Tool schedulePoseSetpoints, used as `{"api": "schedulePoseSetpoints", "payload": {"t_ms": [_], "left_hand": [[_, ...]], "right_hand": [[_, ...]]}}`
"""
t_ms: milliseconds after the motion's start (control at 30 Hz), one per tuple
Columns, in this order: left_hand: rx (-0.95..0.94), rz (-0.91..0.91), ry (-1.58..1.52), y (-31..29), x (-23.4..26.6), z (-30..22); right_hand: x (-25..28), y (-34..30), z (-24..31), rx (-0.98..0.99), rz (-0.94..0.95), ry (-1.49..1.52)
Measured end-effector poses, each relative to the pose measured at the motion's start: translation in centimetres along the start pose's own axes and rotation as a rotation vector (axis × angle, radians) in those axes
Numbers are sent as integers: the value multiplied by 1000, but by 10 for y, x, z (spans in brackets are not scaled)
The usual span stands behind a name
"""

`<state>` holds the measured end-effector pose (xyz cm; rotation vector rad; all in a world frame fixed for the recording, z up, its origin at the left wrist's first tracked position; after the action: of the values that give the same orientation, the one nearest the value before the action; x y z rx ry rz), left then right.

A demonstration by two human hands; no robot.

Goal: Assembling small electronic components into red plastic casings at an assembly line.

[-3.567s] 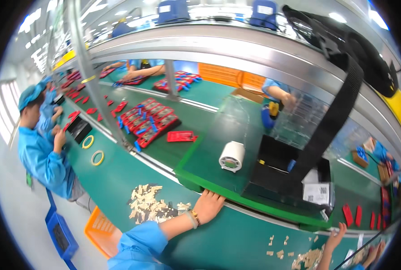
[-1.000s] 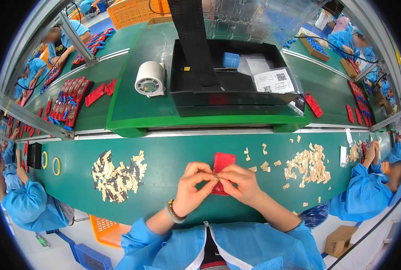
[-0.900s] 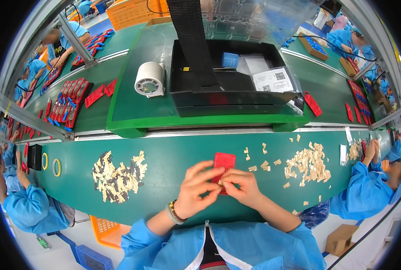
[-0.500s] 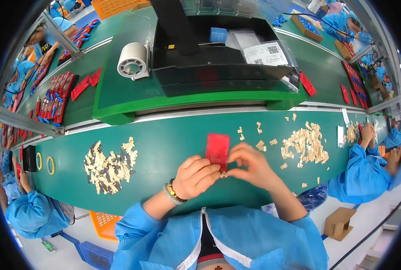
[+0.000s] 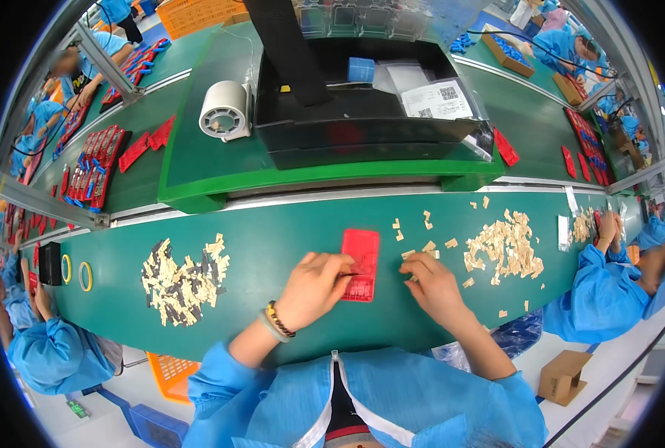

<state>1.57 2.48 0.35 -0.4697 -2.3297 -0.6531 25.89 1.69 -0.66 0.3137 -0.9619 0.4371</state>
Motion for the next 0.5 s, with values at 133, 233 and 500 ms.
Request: {"api": "schedulePoseSetpoints", "payload": {"t_ms": [133, 233, 500], "left_hand": [[59, 43, -92, 8, -17, -11], [336, -41, -362, 13, -12, -5], [-113, 49, 455, -10, -41, 17]], "right_hand": [[1, 28, 50, 87, -189, -73], [-7, 43, 49, 258, -260, -164], [-43, 82, -7, -366, -181, 1066]]}}
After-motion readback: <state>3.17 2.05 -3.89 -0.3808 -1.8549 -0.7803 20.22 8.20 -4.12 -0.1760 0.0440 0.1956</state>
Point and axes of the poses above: each hand's wrist, its own y-axis towards the middle knuckle, its own x-axis out of the back of the hand, z = x × y, the point moved 2 cm from there along y, towards the middle knuckle, and after that the axes turned 5 degrees about z, right-handed, at the moved point
